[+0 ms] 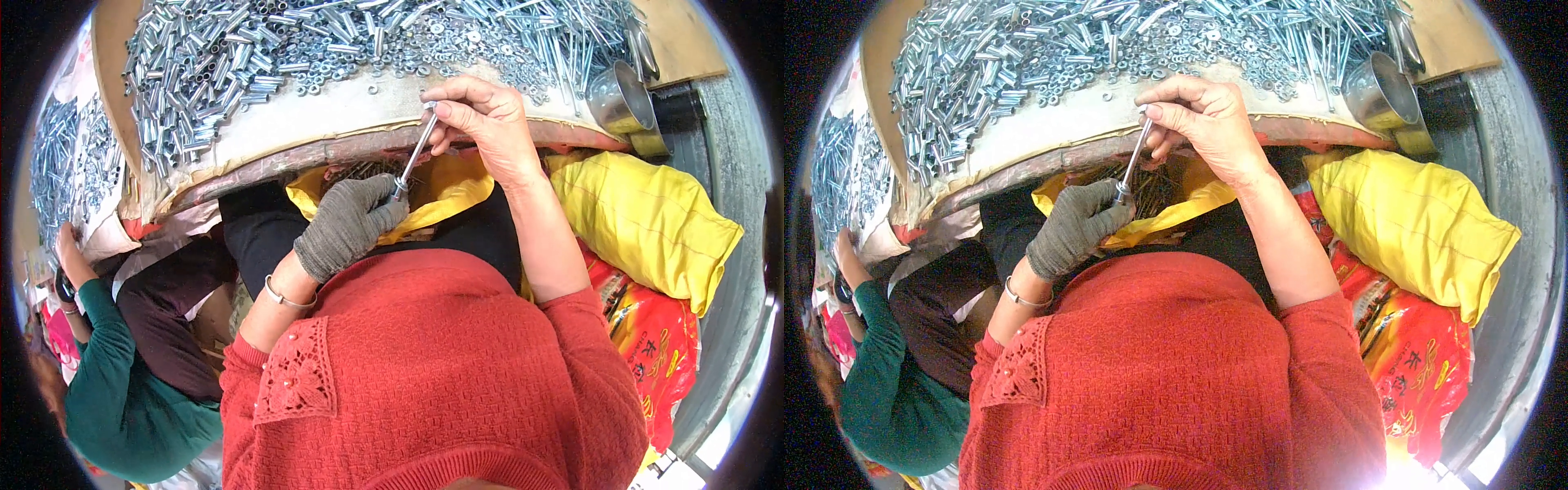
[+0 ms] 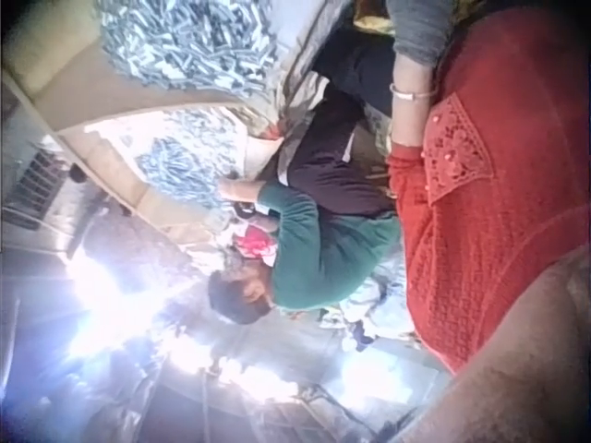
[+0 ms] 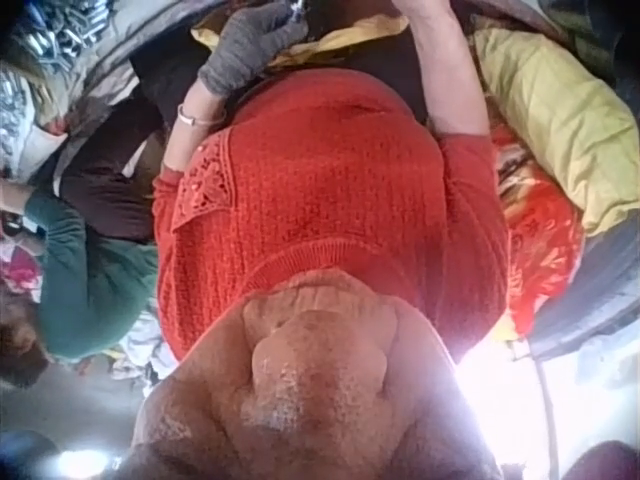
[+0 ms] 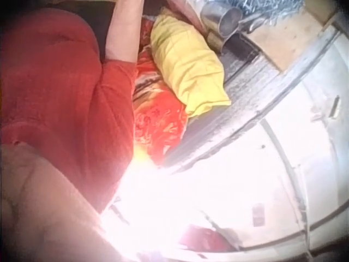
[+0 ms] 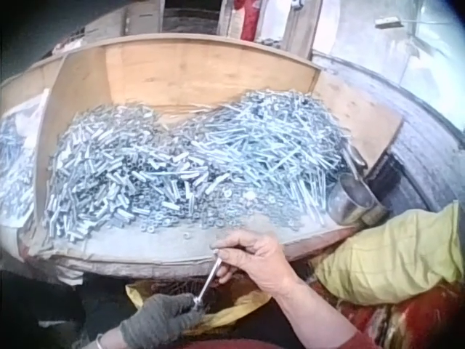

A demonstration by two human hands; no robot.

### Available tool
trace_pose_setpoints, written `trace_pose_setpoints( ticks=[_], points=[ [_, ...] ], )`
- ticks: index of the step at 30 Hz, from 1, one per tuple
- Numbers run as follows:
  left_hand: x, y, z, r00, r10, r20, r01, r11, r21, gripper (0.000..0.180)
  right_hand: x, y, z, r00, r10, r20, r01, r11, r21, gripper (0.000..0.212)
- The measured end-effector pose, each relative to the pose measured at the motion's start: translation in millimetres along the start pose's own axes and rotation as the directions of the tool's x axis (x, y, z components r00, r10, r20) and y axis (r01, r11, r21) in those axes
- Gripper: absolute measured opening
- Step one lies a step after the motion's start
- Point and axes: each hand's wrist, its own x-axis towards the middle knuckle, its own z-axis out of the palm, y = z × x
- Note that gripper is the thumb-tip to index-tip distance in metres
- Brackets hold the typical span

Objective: The recorder assembles small metal hardware by threading nuts and washers onto bolts.

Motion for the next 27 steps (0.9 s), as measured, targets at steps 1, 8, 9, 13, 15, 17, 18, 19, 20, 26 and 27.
trace_pose_setpoints(
  ticks=[1,8,9,13,15,17,18,19,20,26,27],
  points=[
    [0.1,4.7,0.6,0.999,-0.031,0.033,0.034,0.997,-0.074,0.021,-3.4,-0.6,-1.2,0.999,-0.051,0.002,0.051,0.999,-0.012,0.015],
    [-1.3,27.3,-0.1,0.948,-0.137,0.287,0.247,0.885,-0.394,0.02,-24.1,-2.4,-8.9,0.982,-0.183,-0.046,0.187,0.97,0.154,0.015],
    [-1.1,29.5,-1.2,0.946,-0.138,0.293,0.249,0.888,-0.386,0.02,-25.6,-4.6,-10.8,0.986,-0.167,-0.021,0.168,0.963,0.209,0.015],
    [2.3,39.4,-1.0,0.923,-0.104,0.37,0.259,0.881,-0.397,0.021,-33.9,-12.4,-11.9,0.978,-0.208,-0.009,0.207,0.965,0.16,0.014],
    [3.5,32.5,4.1,0.956,-0.141,0.258,0.205,0.949,-0.24,0.021,-36.8,-12.3,-13.1,0.973,-0.229,-0.02,0.23,0.967,0.108,0.017],
    [8.5,21.5,14.1,0.997,0.061,0.038,-0.059,0.997,-0.042,0.019,-36.3,-8.4,-7.4,0.733,-0.676,0.075,0.55,0.525,-0.649,0.024],
    [10.8,18.9,16.9,0.943,0.304,-0.136,-0.275,0.94,0.201,0.017,-38.0,-8.5,0.3,0.585,-0.798,0.146,0.593,0.298,-0.748,0.036],
    [11.0,17.6,15.6,0.943,0.305,-0.133,-0.276,0.94,0.203,0.017,-41.1,-0.3,2.9,0.687,-0.72,0.096,0.605,0.493,-0.625,0.046],
    [11.2,22.2,11.0,0.937,0.304,-0.17,-0.197,0.865,0.462,0.016,-41.8,1.7,2.0,0.72,-0.688,0.089,0.586,0.535,-0.608,0.049],
    [13.5,47.1,-5.6,0.913,0.388,-0.128,-0.183,0.669,0.721,0.015,-56.3,-22.2,-4.7,0.957,-0.287,-0.043,0.285,0.957,-0.058,0.038],
    [12.8,52.4,-6.2,0.914,0.386,-0.128,-0.181,0.668,0.722,0.015,-56.9,-23.7,-9.6,0.984,-0.115,0.133,0.111,0.993,0.035,0.034]
  ],
)
